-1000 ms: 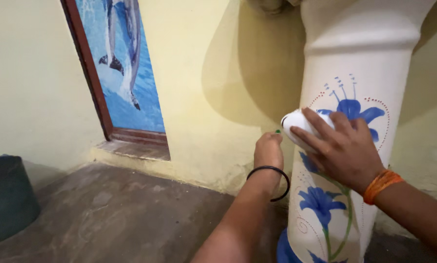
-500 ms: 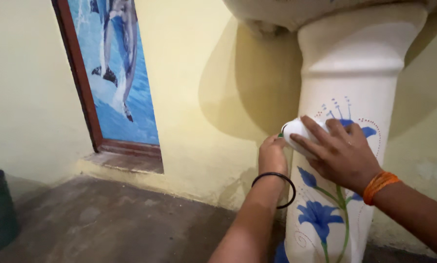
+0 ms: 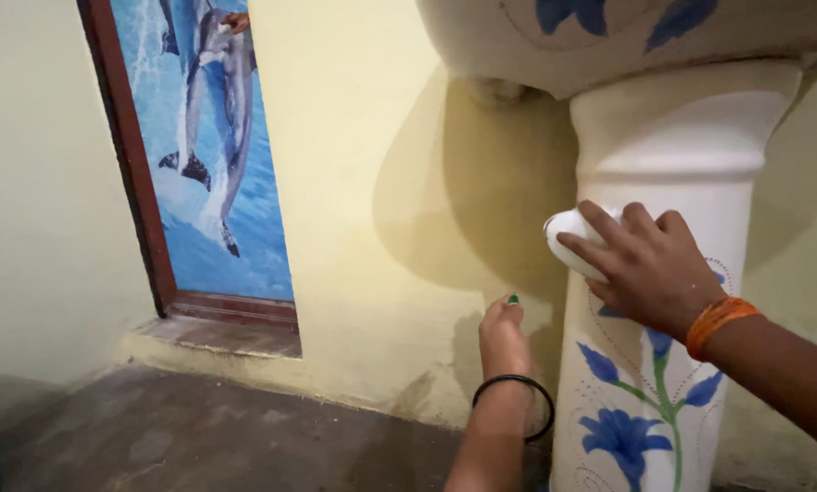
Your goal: The person cleans the pedestal and bowl of a ceramic sink by scrubbing the surface with a white brush.
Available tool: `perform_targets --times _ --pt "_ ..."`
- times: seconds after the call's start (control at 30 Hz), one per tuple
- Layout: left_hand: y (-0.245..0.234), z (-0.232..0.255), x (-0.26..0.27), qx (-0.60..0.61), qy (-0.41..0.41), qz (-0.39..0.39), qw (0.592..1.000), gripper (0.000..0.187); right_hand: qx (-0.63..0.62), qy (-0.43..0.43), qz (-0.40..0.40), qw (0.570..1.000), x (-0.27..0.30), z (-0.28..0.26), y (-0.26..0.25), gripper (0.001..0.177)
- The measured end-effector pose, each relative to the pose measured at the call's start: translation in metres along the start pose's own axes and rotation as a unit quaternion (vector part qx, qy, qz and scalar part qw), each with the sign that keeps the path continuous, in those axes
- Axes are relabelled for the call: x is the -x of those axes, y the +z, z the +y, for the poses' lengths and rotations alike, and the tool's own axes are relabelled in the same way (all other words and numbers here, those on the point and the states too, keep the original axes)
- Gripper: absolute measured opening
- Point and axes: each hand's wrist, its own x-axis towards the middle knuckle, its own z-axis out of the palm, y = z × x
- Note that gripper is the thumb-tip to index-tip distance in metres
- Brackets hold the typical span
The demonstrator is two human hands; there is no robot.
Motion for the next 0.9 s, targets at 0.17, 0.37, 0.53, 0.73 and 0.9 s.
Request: perform_targets --times 0.17,0.37,0.53,0.73,0.9 --pt "-0.003 0.017 0.015 0.039 -0.022 -0.001 0.999 0.042 0.016 -0.021 -0.01 1.0 0.007 -0.018 0.005 0.073" --pt "0.006 0.031 0.017 0.081 -0.035 -0.02 0.996 0.031 0.019 -0.036 -0.042 0.998 0.009 -0.021 0.01 0.072" --pt "0.001 0.032 -0.004 0.093 0.02 -0.003 0.995 0.027 0.028 -0.033 -0.001 0.999 -0.007 -0.007 0.012 0.07" --pt "-0.026 0.034 0.004 0.08 -0.042 -0.008 0.996 0.037 0.071 -0.016 0.046 0.996 -0.033 -0.008 0.01 0.069" --pt "-0.032 0.027 -0.001 0.087 -0.034 -0.004 0.996 0.04 0.107 0.002 0.017 0.994 -0.037 -0.027 0.021 0.068"
